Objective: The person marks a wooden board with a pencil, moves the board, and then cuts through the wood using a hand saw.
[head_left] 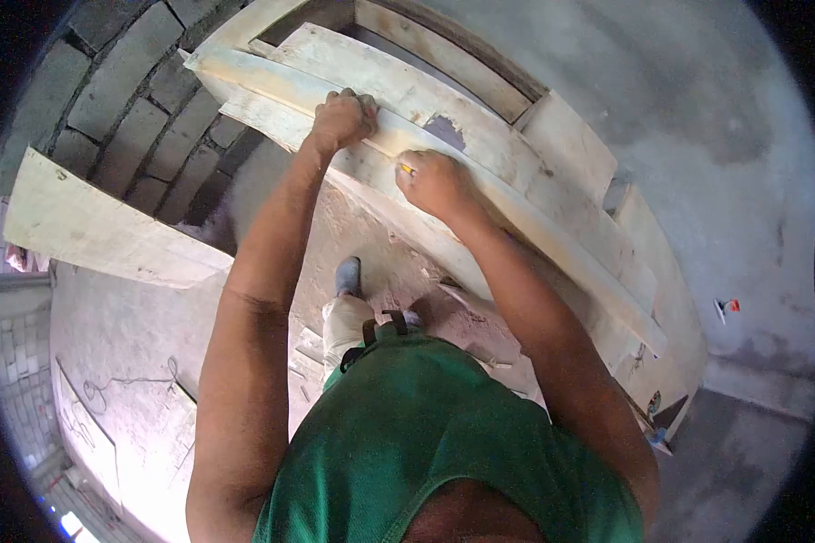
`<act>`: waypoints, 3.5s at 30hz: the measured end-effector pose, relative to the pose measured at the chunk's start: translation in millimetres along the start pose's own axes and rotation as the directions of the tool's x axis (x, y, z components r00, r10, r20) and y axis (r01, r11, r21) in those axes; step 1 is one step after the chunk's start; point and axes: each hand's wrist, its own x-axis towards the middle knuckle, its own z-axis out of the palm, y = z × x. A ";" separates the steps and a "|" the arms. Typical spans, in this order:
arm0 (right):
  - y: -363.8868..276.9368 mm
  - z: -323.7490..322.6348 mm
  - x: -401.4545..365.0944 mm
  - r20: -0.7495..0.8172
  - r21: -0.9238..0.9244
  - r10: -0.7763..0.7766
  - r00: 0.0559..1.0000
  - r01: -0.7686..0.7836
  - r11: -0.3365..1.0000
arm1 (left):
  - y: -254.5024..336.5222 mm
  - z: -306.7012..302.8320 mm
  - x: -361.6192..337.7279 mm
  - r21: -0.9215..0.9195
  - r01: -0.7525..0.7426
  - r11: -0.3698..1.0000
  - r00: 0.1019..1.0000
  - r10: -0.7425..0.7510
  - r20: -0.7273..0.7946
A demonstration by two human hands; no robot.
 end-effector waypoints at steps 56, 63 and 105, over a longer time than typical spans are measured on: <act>202.5 -157.8 -289.7 0.162 -0.348 0.655 0.738 -0.578 0.738 | 25.0 26.0 18.7 0.299 -0.689 0.661 0.709 0.699 0.089; 203.1 -210.8 -331.1 0.095 -0.430 0.590 0.802 -0.501 0.751 | 130.2 -16.2 -17.9 -0.002 -0.645 0.764 0.746 0.630 0.216; -76.4 -335.0 -913.5 -0.895 0.446 0.214 -0.392 -0.767 0.461 | 986.5 -34.2 -518.7 -0.877 0.058 -0.477 -0.349 0.813 -0.466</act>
